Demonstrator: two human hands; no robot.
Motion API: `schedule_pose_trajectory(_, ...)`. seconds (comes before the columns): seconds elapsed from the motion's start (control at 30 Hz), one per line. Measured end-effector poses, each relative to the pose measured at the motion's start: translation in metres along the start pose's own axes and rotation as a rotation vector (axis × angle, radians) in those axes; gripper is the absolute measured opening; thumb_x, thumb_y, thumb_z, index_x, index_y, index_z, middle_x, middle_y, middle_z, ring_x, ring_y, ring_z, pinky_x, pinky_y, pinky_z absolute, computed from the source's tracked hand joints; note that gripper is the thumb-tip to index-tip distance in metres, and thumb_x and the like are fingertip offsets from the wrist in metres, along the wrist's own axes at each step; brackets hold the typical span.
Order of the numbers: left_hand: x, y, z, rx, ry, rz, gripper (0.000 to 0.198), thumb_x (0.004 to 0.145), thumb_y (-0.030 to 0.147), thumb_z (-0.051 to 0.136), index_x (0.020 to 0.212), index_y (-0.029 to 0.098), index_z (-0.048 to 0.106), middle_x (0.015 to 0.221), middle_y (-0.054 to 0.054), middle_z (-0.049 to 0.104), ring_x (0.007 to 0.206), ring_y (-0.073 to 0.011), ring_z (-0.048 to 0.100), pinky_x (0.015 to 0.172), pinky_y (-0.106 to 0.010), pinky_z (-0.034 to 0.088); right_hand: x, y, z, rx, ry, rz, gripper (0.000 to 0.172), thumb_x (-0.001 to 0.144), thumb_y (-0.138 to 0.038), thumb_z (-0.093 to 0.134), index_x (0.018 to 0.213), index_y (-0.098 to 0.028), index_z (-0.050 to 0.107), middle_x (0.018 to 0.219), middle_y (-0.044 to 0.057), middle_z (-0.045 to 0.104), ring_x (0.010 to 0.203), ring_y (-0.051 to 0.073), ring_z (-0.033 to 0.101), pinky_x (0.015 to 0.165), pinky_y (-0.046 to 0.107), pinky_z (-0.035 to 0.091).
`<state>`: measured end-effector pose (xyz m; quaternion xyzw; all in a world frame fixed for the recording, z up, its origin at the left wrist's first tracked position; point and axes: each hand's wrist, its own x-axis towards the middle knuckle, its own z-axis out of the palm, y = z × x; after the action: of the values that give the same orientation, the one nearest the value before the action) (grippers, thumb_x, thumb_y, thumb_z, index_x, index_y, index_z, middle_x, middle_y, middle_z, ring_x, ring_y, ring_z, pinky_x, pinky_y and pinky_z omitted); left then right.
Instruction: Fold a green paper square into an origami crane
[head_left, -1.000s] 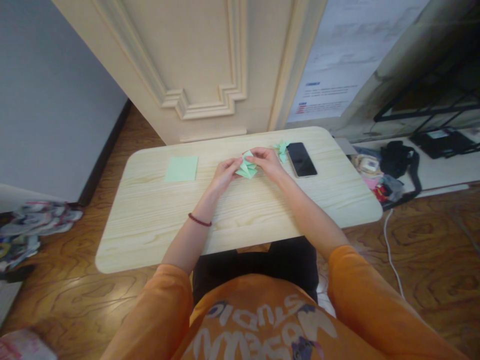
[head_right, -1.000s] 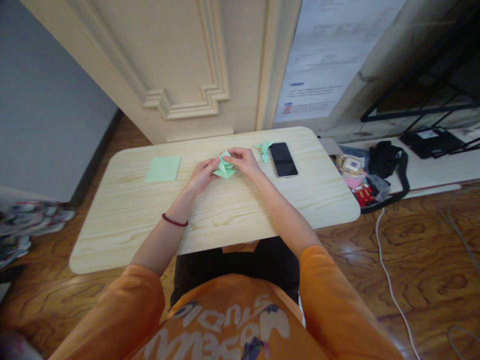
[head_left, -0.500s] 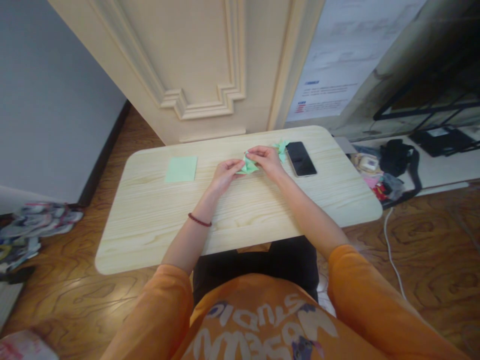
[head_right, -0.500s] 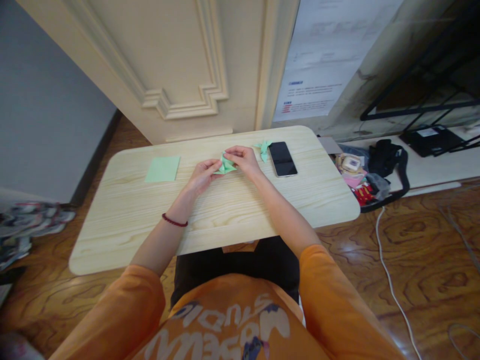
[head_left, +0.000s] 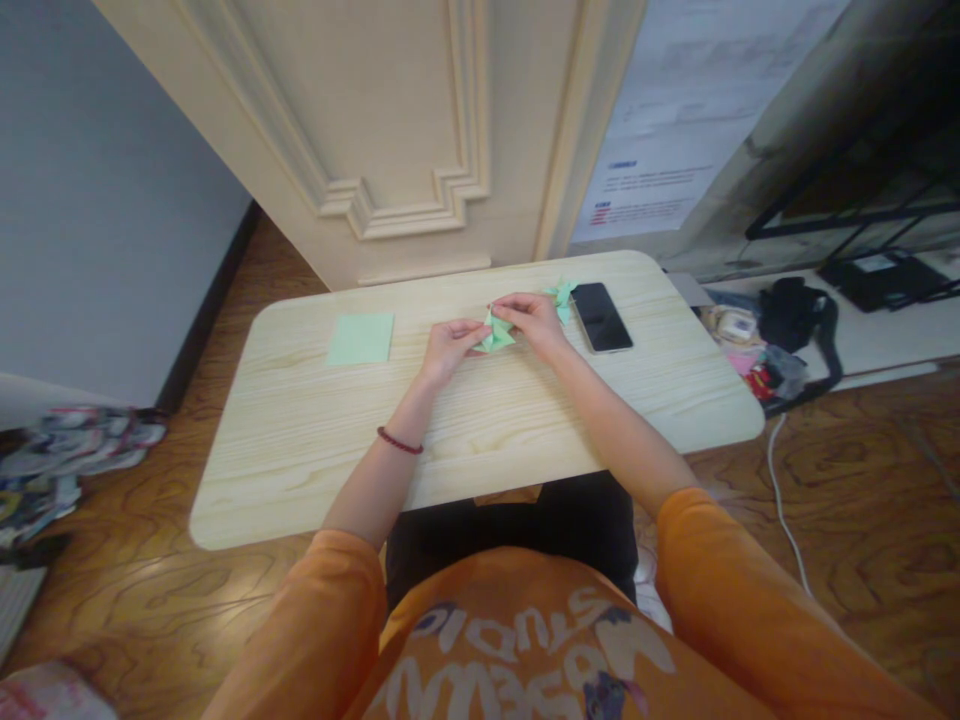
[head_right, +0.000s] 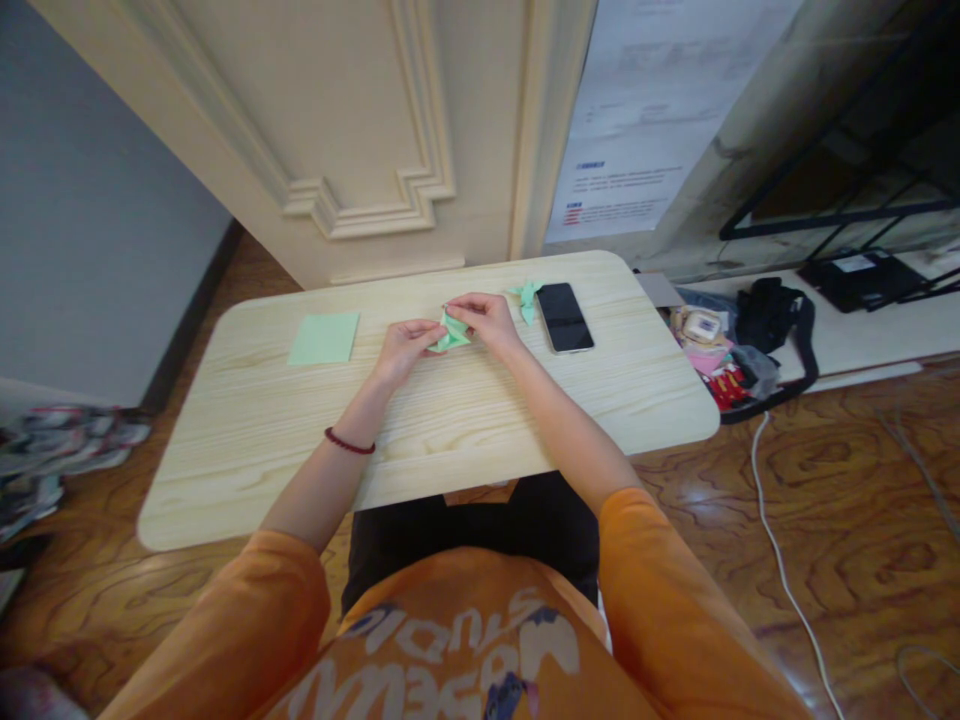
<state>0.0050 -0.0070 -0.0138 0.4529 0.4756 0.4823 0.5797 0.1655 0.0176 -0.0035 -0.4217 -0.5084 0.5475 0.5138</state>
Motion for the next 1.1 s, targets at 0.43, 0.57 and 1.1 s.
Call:
schedule_pose_trajectory(0.43,0.0,0.0,-0.002,-0.059,-0.04,-0.06,0.049,0.043,0.047,0.09,0.078,0.017,0.075,0.077,-0.005,0.073,0.067,-0.0135,0.064,0.06,-0.024,0.051,-0.003,-0.007,0.003,0.043,-0.001,0.015,0.028,0.057,-0.041,0.078,0.067,-0.018,0.066,0.061,-0.002,0.061,0.056,0.011,0.051,0.049,0.023,0.039)
schedule_pose_trajectory(0.57,-0.002,0.003,-0.001,-0.065,-0.046,-0.073,0.046,0.042,0.043,0.09,0.076,0.017,0.074,0.077,-0.004,0.073,0.067,-0.0138,0.064,0.059,-0.024,0.05,-0.004,-0.007,0.003,-0.002,-0.014,-0.02,0.026,0.06,-0.041,0.075,0.065,-0.019,0.064,0.059,-0.001,0.059,0.055,0.012,0.049,0.05,0.025,0.038)
schedule_pose_trajectory(1.1,0.003,-0.004,-0.003,0.022,0.043,-0.004,0.047,0.048,0.052,0.086,0.077,0.016,0.075,0.076,-0.006,0.073,0.067,-0.0143,0.064,0.058,-0.023,0.05,-0.004,-0.011,0.002,0.038,-0.007,0.025,0.034,0.06,-0.046,0.077,0.073,-0.019,0.063,0.065,-0.003,0.059,0.055,0.009,0.048,0.045,0.021,0.034)
